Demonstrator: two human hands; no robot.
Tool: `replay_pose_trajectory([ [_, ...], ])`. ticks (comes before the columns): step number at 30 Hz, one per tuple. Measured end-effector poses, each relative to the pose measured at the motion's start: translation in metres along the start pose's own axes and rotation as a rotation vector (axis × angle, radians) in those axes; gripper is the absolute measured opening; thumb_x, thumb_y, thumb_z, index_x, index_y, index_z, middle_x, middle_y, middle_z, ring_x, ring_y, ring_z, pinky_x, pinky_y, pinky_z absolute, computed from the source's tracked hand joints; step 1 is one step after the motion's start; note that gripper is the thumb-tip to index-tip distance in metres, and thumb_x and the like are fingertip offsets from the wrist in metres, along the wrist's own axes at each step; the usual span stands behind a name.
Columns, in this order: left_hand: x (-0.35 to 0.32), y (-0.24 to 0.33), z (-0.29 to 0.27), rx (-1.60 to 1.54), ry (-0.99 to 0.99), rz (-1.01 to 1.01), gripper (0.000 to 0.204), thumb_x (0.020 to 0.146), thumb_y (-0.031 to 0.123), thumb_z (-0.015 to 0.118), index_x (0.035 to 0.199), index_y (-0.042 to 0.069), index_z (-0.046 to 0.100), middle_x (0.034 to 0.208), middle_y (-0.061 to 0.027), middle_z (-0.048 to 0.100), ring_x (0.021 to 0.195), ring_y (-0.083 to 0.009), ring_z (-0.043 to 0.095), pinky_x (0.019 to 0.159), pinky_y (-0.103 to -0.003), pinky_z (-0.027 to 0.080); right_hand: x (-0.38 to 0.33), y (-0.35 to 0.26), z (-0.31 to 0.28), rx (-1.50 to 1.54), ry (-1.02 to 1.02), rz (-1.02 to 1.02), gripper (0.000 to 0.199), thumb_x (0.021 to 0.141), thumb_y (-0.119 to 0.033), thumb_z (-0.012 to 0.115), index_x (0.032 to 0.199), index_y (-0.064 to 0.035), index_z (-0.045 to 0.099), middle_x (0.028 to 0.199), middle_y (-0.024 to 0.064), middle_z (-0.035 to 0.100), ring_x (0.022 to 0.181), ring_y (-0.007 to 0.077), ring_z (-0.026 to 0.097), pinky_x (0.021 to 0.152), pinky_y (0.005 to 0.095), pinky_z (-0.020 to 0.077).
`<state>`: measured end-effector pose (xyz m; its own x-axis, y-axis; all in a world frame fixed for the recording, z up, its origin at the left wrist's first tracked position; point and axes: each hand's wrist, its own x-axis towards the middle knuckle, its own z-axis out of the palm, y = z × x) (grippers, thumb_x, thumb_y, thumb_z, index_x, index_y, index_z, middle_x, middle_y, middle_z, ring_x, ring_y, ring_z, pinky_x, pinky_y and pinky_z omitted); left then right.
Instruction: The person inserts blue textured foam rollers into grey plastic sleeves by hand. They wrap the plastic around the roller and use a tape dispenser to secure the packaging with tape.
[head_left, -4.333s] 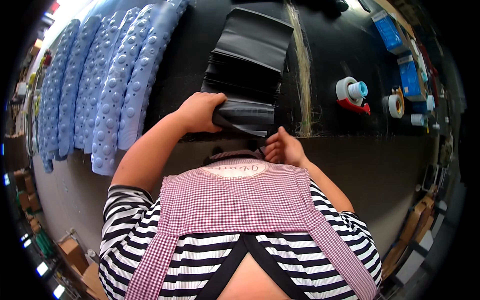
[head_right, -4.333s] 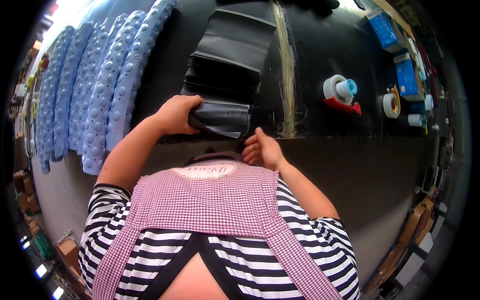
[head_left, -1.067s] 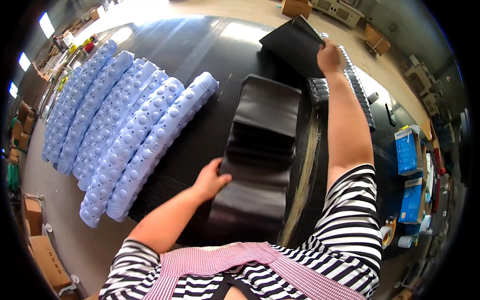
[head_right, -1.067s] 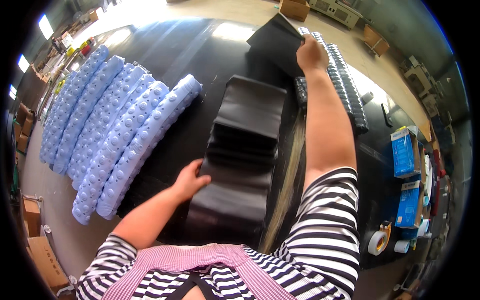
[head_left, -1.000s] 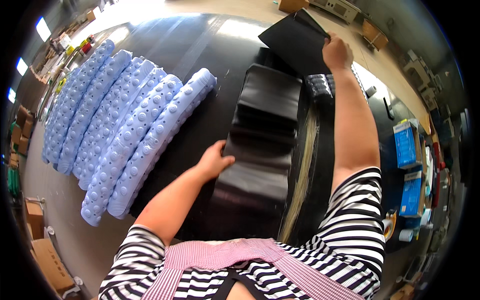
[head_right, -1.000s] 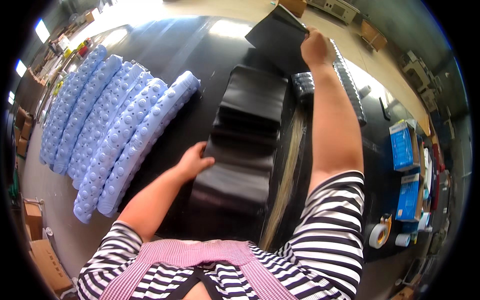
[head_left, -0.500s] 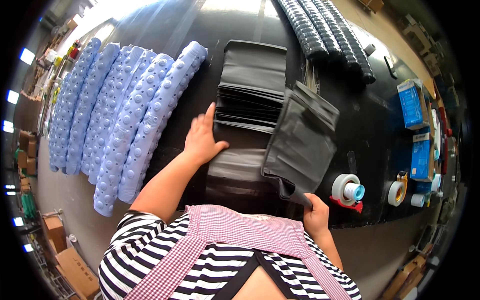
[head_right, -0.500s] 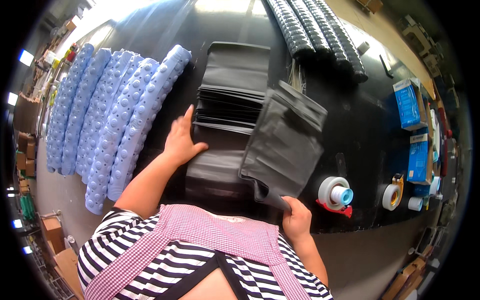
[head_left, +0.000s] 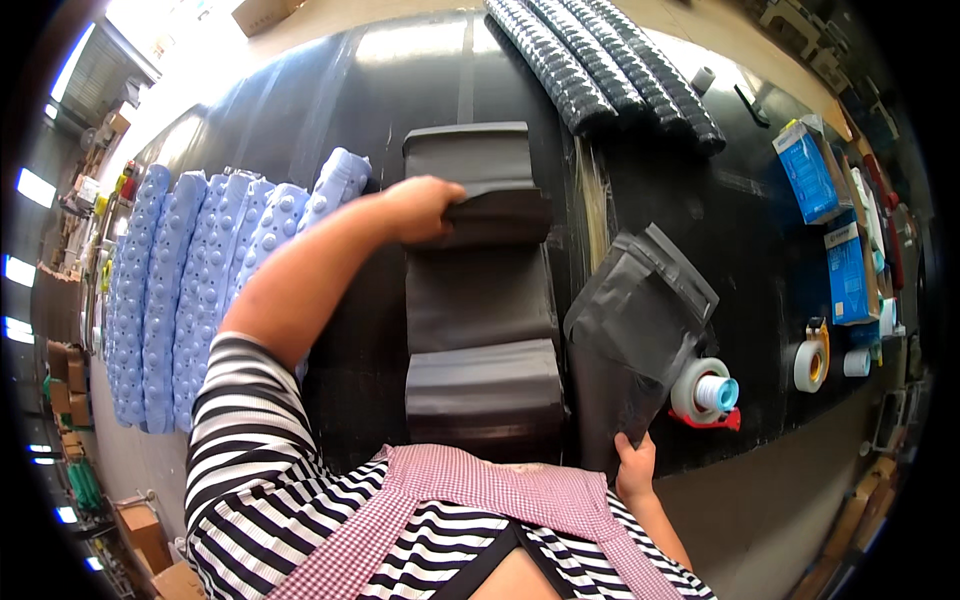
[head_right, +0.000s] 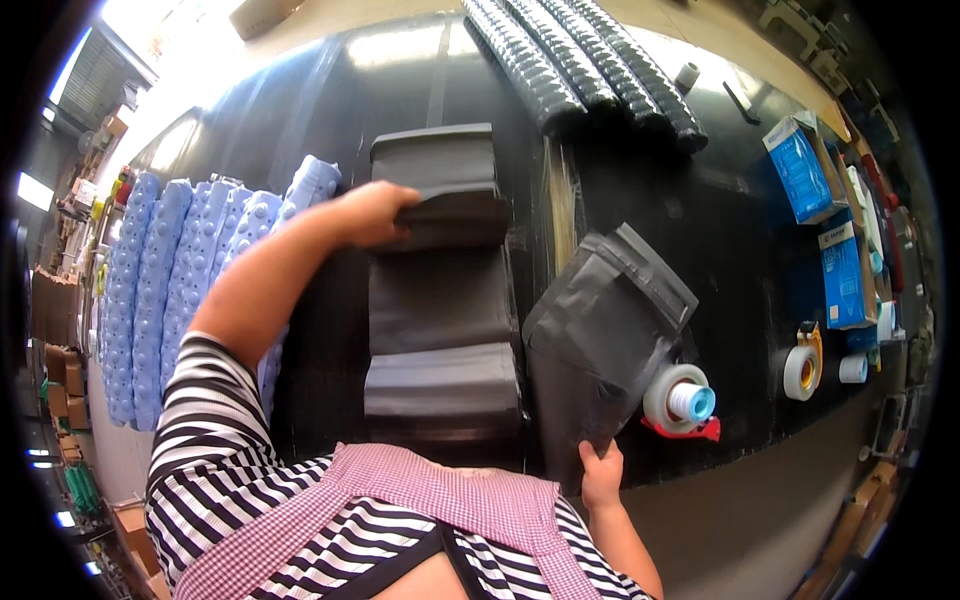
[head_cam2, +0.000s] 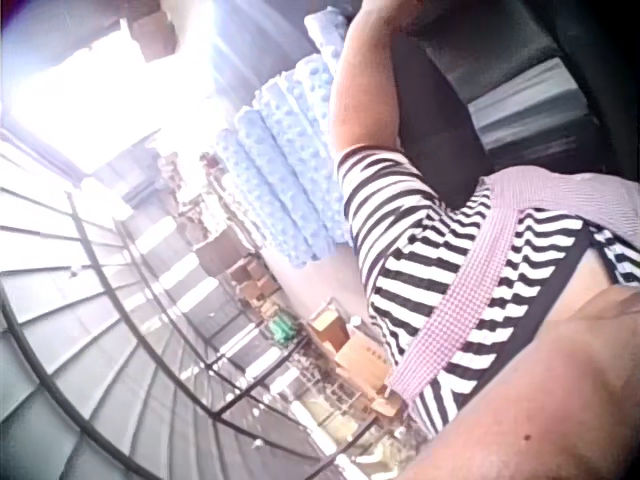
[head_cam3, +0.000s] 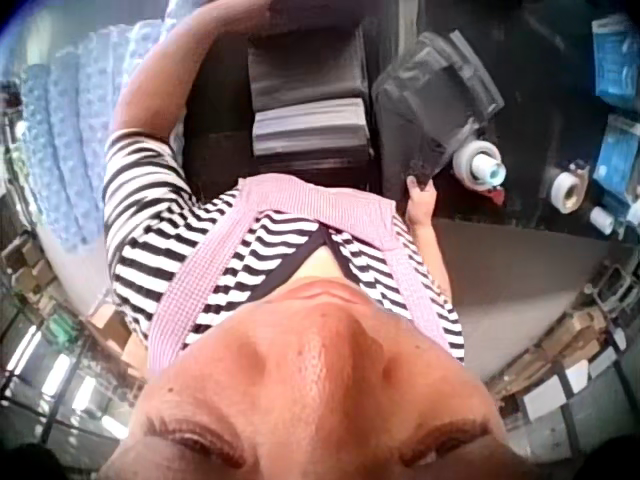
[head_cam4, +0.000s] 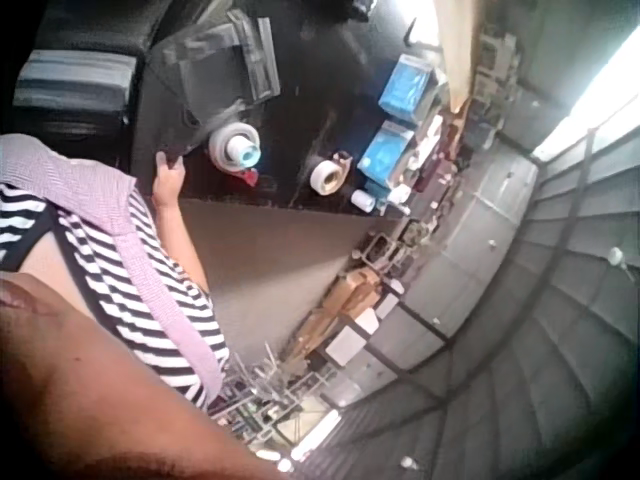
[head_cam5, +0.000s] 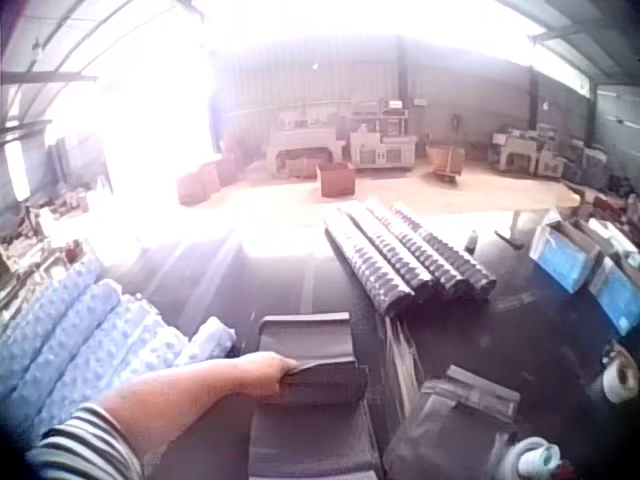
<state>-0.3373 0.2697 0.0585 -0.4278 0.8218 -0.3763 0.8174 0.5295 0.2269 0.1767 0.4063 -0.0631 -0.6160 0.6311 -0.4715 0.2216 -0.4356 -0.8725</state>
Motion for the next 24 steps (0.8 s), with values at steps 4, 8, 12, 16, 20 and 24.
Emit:
replay_pose_trajectory([
  [4, 0.056, -0.054, -0.098, 0.040, 0.470, -0.148, 0.037, 0.083, 0.016, 0.072, 0.119, 0.011, 0.068, 0.109, -0.0208, 0.071, 0.104, -0.0421, 0.066, 0.087, -0.046, 0.053, 0.000, -0.002, -0.001, 0.013, -0.005, 0.015, 0.032, 0.095, -0.002, 0.061, 0.127, 0.0024, 0.060, 0.120, 0.0076, 0.067, 0.109, 0.0182, 0.061, 0.102, 0.0333, 0.0446],
  [8, 0.058, -0.041, -0.123, 0.352, 1.296, -0.166, 0.103, 0.079, 0.040, 0.082, 0.161, 0.026, 0.021, 0.165, -0.0165, 0.024, 0.151, -0.0420, 0.019, 0.115, -0.069, 0.020, 0.002, -0.011, 0.007, 0.060, -0.010, 0.019, 0.030, 0.095, -0.004, 0.063, 0.124, 0.0023, 0.061, 0.118, 0.0067, 0.067, 0.106, 0.0171, 0.061, 0.099, 0.0330, 0.0453],
  [12, 0.026, -0.002, -0.016, 0.514, 0.586, -0.033, 0.084, 0.084, 0.040, 0.075, 0.155, 0.014, 0.036, 0.159, -0.0214, 0.035, 0.142, -0.0399, 0.040, 0.113, -0.056, 0.036, 0.005, 0.000, 0.000, 0.029, -0.050, 0.007, 0.027, 0.095, -0.003, 0.061, 0.121, 0.0013, 0.062, 0.117, 0.0064, 0.068, 0.106, 0.0179, 0.062, 0.100, 0.0340, 0.0456],
  [16, -0.068, 0.070, 0.117, 0.010, 0.153, 0.127, 0.081, 0.083, 0.054, 0.074, 0.149, 0.013, 0.048, 0.158, -0.0232, 0.036, 0.145, -0.0424, 0.036, 0.118, -0.053, 0.031, 0.003, -0.002, 0.002, 0.037, -0.028, 0.030, 0.027, 0.095, -0.002, 0.061, 0.122, 0.0011, 0.062, 0.116, 0.0060, 0.068, 0.104, 0.0168, 0.062, 0.097, 0.0331, 0.0467],
  [20, -0.133, 0.105, 0.166, -0.178, 0.181, 0.213, 0.076, 0.090, 0.056, 0.065, 0.154, 0.022, 0.043, 0.167, -0.0220, 0.014, 0.155, -0.0430, 0.006, 0.124, -0.058, 0.003, 0.009, -0.027, -0.004, 0.097, -0.117, 0.067, 0.044, 0.093, 0.001, 0.058, 0.137, 0.0020, 0.055, 0.130, 0.0106, 0.063, 0.120, 0.0235, 0.058, 0.108, 0.0384, 0.0425],
  [24, -0.142, 0.111, 0.188, -0.109, 0.252, 0.152, 0.075, 0.093, 0.057, 0.059, 0.157, 0.025, 0.038, 0.168, -0.0211, 0.009, 0.156, -0.0412, 0.000, 0.123, -0.059, -0.004, 0.035, -0.138, 0.014, -0.105, -0.045, -0.090, 0.055, 0.091, 0.002, 0.061, 0.144, 0.0038, 0.046, 0.135, 0.0117, 0.059, 0.120, 0.0212, 0.057, 0.105, 0.0371, 0.0454],
])
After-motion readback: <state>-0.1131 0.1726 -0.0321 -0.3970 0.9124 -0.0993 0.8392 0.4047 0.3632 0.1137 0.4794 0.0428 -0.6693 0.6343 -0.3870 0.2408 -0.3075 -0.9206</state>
